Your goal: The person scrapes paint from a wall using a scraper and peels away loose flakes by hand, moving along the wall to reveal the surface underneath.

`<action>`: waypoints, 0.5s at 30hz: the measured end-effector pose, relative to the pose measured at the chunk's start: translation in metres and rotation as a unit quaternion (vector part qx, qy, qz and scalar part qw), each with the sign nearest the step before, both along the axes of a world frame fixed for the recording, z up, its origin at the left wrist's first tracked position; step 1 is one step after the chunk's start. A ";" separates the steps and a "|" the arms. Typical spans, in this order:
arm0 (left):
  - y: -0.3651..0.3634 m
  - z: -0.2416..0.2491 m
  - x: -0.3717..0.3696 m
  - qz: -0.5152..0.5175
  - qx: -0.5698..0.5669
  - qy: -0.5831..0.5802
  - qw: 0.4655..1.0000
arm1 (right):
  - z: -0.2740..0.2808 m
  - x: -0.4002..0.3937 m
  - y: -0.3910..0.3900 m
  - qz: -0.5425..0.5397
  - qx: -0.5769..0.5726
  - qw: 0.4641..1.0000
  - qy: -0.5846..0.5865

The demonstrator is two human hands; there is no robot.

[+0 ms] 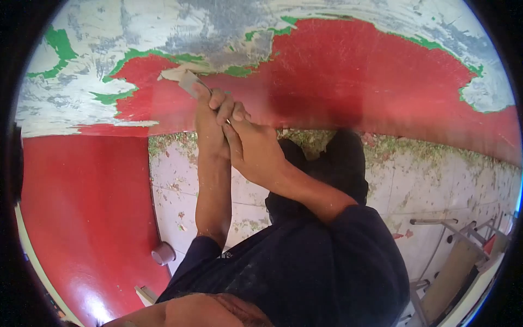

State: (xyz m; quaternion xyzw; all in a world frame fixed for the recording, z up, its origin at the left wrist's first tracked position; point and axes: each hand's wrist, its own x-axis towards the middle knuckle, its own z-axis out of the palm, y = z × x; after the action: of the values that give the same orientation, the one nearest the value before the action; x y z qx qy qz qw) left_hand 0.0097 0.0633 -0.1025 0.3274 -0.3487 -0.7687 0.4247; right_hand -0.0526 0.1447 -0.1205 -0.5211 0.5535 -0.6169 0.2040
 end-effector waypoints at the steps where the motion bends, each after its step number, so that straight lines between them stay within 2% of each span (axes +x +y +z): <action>1: -0.003 0.004 0.005 -0.006 0.000 0.012 1.000 | -0.001 0.006 -0.001 0.003 -0.023 1.000 -0.004; 3: -0.003 0.012 0.011 -0.018 -0.028 0.025 0.999 | -0.001 0.013 -0.006 0.000 -0.069 0.998 -0.006; 6: 0.000 0.000 0.013 -0.039 -0.002 -0.020 0.999 | -0.008 0.014 -0.001 -0.030 -0.076 0.996 0.020; 9: 0.001 0.003 0.004 -0.052 -0.030 -0.018 0.998 | -0.004 0.006 0.002 -0.006 -0.019 0.999 0.049; 12: -0.002 0.016 0.009 -0.033 -0.054 -0.024 0.998 | 0.001 0.015 -0.005 -0.013 -0.022 0.999 0.032; 13: 0.002 0.011 0.011 -0.034 -0.038 -0.031 0.998 | -0.013 0.017 -0.009 -0.049 -0.078 0.995 0.035; 15: 0.003 0.001 0.005 -0.046 -0.019 -0.038 0.998 | -0.011 0.014 -0.006 -0.054 -0.081 0.995 0.023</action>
State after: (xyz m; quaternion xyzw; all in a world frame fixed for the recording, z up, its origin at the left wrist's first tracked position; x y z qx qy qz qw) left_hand 0.0145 0.0663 -0.1010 0.3314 -0.3940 -0.7677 0.3815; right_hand -0.0382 0.1387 -0.1311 -0.5194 0.5333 -0.6578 0.1148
